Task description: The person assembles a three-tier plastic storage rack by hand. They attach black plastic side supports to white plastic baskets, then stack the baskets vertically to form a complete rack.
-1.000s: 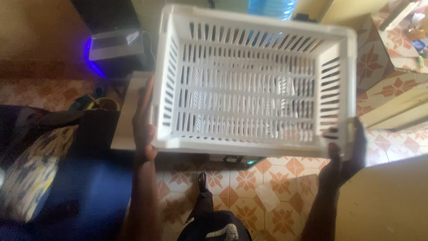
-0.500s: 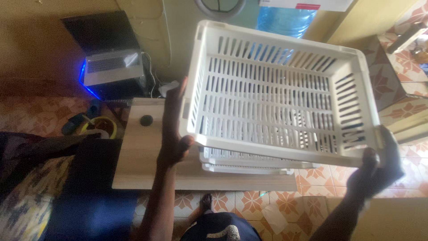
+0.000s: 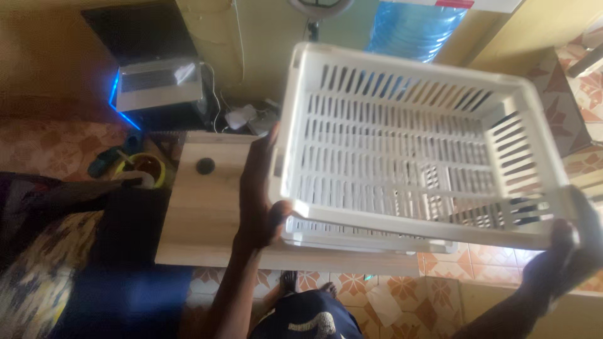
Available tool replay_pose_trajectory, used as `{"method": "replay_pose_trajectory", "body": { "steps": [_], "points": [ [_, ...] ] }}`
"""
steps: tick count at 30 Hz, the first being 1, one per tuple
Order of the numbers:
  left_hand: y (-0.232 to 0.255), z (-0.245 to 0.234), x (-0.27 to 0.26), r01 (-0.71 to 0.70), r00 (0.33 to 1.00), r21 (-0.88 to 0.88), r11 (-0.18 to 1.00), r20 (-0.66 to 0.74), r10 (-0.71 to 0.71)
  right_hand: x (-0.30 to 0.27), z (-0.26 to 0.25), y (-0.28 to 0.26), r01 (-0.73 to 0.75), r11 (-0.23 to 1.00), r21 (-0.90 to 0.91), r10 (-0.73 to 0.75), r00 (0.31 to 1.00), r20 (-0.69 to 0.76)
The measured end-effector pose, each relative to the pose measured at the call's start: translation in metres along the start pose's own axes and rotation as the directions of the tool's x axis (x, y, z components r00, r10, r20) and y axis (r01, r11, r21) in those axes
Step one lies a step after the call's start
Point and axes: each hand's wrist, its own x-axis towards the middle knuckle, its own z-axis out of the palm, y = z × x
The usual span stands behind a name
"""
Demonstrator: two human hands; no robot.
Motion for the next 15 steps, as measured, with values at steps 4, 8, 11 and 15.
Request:
{"method": "replay_pose_trajectory", "body": {
  "steps": [4, 8, 11, 15],
  "points": [
    [-0.001, 0.003, -0.006, 0.041, 0.997, 0.024, 0.999, -0.074, -0.039, 0.009, 0.009, -0.023, 0.129, 0.992, 0.000, -0.128, 0.987, 0.098],
    [-0.010, 0.011, -0.025, 0.068, 0.995, 0.042, 0.997, -0.079, -0.064, 0.014, 0.007, -0.024, 0.158, 0.987, 0.030, -0.161, 0.980, 0.121],
    [-0.017, 0.020, -0.029, 0.087, 0.993, 0.050, 0.995, -0.087, -0.083, 0.014, 0.002, -0.008, 0.137, 0.989, 0.057, -0.145, 0.973, 0.178],
    [-0.027, 0.024, -0.038, 0.097, 0.990, 0.009, 0.995, -0.100, -0.096, 0.008, -0.012, 0.008, 0.071, 0.974, -0.214, -0.030, 0.982, 0.186]
  ]
}}
